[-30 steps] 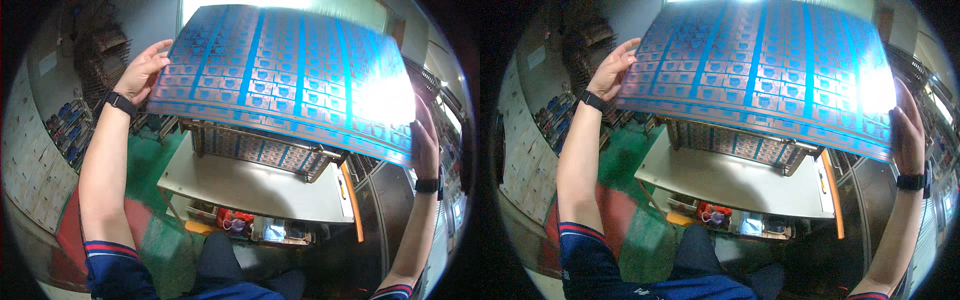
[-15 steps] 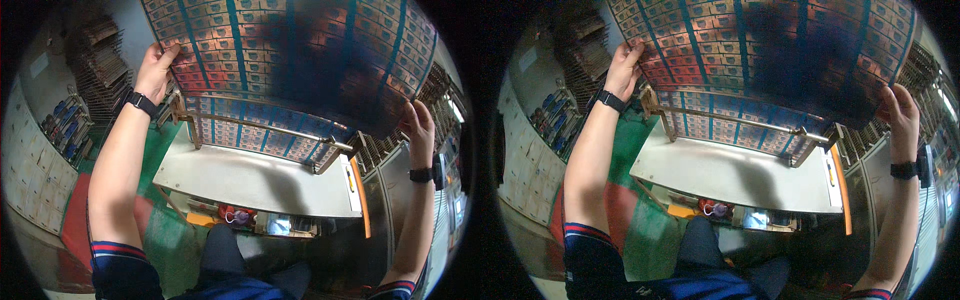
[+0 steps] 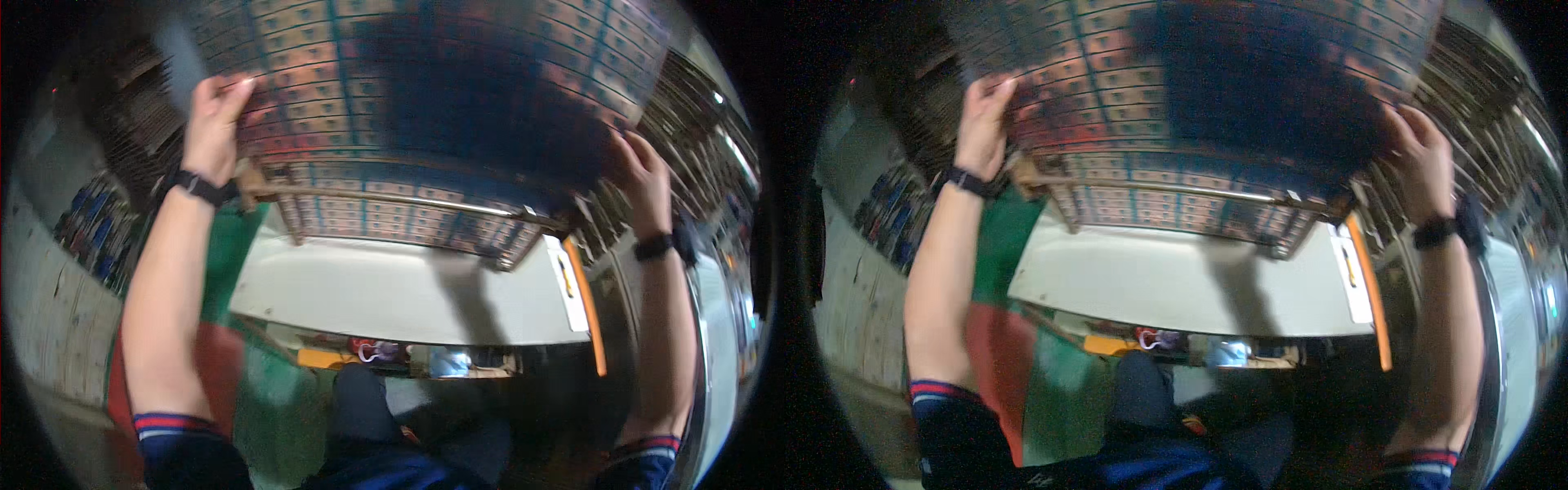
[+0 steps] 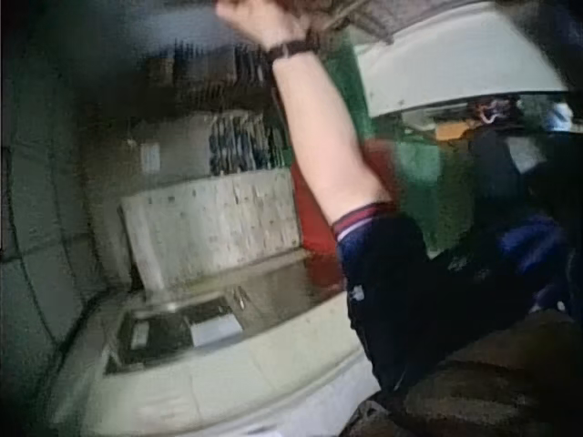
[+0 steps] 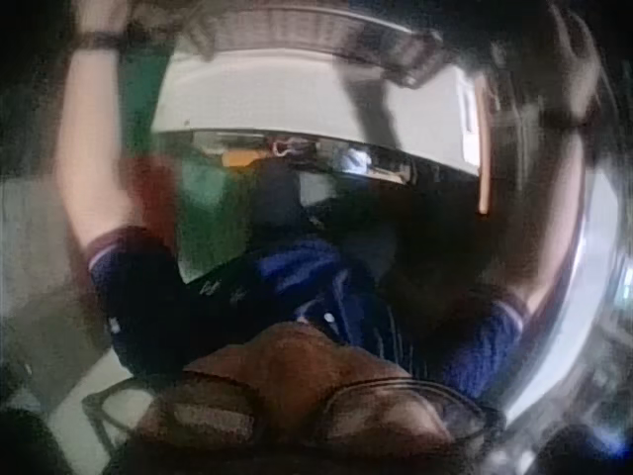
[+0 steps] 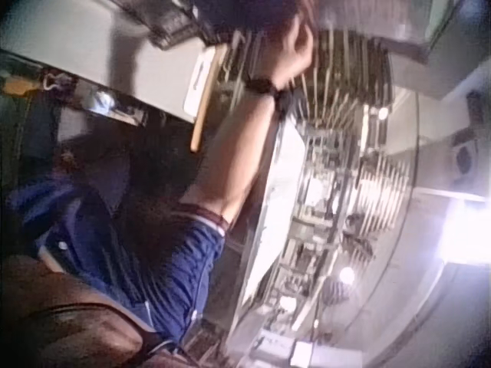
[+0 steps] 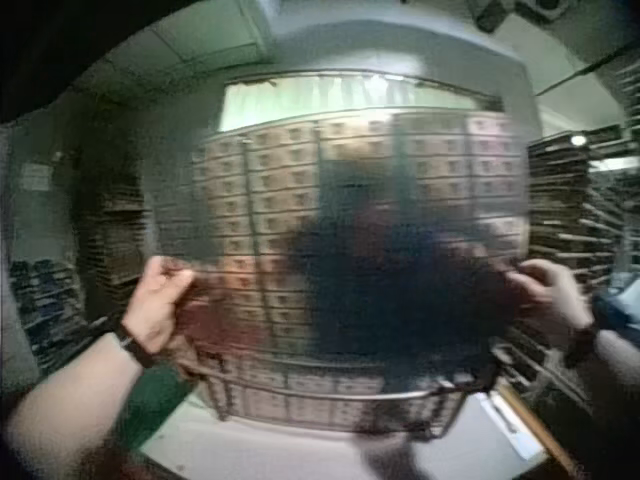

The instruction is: The person picks up circuit boards from a machine and places them one by one into a metal rack. After filling the rack, the person carries it through a plastic curtain into another room and sets it down.

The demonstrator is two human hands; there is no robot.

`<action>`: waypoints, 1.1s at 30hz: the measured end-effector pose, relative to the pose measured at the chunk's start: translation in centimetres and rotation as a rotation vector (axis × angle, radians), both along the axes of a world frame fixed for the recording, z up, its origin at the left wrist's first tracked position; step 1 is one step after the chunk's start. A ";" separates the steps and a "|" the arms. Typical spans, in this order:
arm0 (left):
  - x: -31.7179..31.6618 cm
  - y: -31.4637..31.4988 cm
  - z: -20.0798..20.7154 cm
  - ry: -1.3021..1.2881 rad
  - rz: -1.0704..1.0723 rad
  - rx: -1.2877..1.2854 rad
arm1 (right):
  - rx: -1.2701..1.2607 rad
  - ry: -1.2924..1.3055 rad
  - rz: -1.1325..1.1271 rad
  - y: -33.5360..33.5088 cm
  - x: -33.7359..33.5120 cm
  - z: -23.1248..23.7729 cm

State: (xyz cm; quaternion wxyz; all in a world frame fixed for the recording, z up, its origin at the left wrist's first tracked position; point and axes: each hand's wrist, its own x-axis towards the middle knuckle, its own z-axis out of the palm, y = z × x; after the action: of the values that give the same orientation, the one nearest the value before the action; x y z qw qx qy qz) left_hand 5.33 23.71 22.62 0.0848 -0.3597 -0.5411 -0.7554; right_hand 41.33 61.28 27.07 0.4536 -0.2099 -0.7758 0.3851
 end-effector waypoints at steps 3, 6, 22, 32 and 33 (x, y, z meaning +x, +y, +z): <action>1.1 -0.7 -0.1 0.025 0.084 -0.041 | -0.068 0.042 0.046 -0.4 -2.4 -1.4; 1.3 -0.9 -0.2 -0.046 0.028 -0.032 | -0.120 0.107 0.085 -0.4 -3.2 -2.5; 2.9 0.9 0.2 0.072 0.093 -0.194 | 0.227 -0.102 -0.235 1.3 -3.0 -4.5; 2.4 -0.9 5.3 0.339 0.023 0.141 | 0.118 0.213 0.200 0.6 1.4 2.1; 4.2 -1.3 6.0 0.341 0.036 0.138 | 0.042 0.260 0.408 1.7 2.5 2.3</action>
State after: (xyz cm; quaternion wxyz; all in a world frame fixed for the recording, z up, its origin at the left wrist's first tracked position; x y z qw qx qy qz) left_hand 9.53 22.44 28.67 0.2133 -0.4659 -0.4721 -0.7173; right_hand 43.81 63.03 29.41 0.4667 0.0120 -0.7450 0.4765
